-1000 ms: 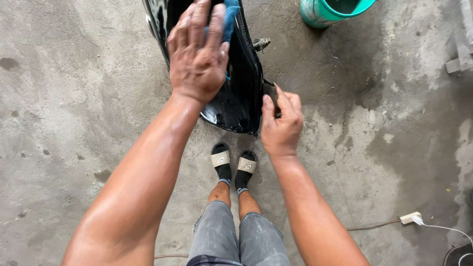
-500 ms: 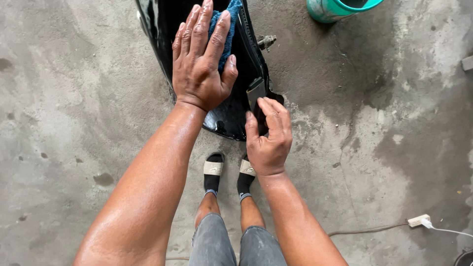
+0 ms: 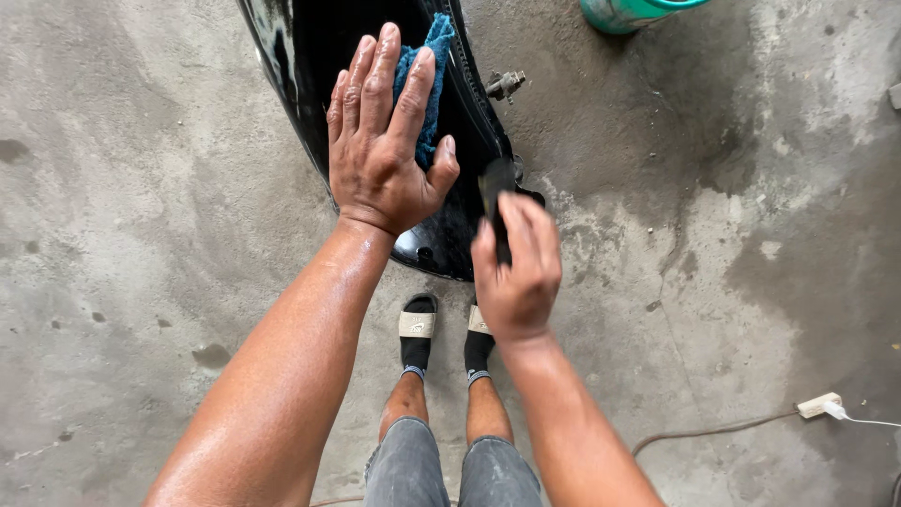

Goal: The person sands a black motorcycle fuel tank using a sanding block and a blue cloth, dipping the cloth and block into a green bucket of water to wet-sand the surface.

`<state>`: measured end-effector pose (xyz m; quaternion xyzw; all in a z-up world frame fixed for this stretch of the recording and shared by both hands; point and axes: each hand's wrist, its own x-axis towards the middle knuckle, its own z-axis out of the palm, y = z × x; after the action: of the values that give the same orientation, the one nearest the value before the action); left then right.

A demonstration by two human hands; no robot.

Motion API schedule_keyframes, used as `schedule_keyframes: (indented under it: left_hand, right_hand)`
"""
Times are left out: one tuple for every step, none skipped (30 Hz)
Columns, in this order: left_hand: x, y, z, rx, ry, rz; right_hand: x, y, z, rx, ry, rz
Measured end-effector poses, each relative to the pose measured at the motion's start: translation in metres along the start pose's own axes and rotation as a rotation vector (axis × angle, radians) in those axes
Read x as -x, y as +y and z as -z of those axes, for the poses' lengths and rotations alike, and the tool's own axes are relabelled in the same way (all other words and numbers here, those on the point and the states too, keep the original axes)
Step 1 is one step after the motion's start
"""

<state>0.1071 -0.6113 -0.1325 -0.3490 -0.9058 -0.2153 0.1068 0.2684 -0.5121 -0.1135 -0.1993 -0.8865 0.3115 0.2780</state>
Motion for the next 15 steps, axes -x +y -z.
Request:
schedule_keyframes:
  left_hand:
    - [0.000,-0.001,-0.001,-0.002,0.002,-0.001]
    - [0.001,-0.001,-0.001,0.003,-0.008,0.002]
    - [0.003,-0.001,0.001,0.007,-0.017,0.001]
    - [0.000,0.000,-0.001,0.008,0.009,-0.010]
    - [-0.005,0.002,-0.003,0.008,0.036,-0.021]
    - [-0.008,-0.001,-0.004,0.010,0.027,-0.013]
    - [-0.012,-0.006,-0.006,-0.006,0.009,-0.015]
    - [-0.010,-0.004,-0.007,-0.025,-0.008,-0.018]
    - [-0.001,0.000,-0.006,-0.025,-0.016,-0.012]
    - [-0.002,0.001,-0.004,-0.027,-0.018,-0.004]
    - [-0.006,0.000,-0.004,-0.028,-0.020,0.004]
    - [-0.005,0.002,-0.003,-0.031,-0.019,0.005]
    - [-0.004,0.003,-0.003,-0.006,-0.017,0.004]
    - [-0.005,0.003,-0.002,0.023,-0.019,0.005]
    - [-0.007,0.001,-0.002,0.023,-0.022,0.007]
  right_hand:
    - [-0.012,0.003,-0.007,-0.002,0.005,0.000]
    - [-0.022,0.004,-0.013,0.017,0.005,-0.021]
    - [-0.026,0.005,-0.015,0.036,0.004,-0.042]
    - [-0.023,0.007,-0.009,0.043,0.021,-0.032]
    - [-0.013,0.007,0.001,0.034,0.015,-0.007]
    - [0.000,0.003,0.008,0.020,-0.018,0.003]
    - [0.011,-0.001,0.011,0.021,-0.029,-0.001]
    - [0.026,-0.002,0.016,0.011,-0.036,-0.022]
    - [0.036,-0.003,0.021,0.002,-0.044,-0.043]
    - [0.031,-0.002,0.015,0.001,-0.036,-0.037]
    - [0.021,-0.001,0.008,-0.003,-0.008,-0.018]
    - [0.016,-0.001,0.005,-0.008,0.012,-0.002]
    - [0.005,0.002,0.000,-0.010,0.012,0.000]
    - [-0.012,0.008,-0.009,-0.015,0.020,-0.019]
    - [-0.022,0.010,-0.013,-0.020,0.029,-0.038]
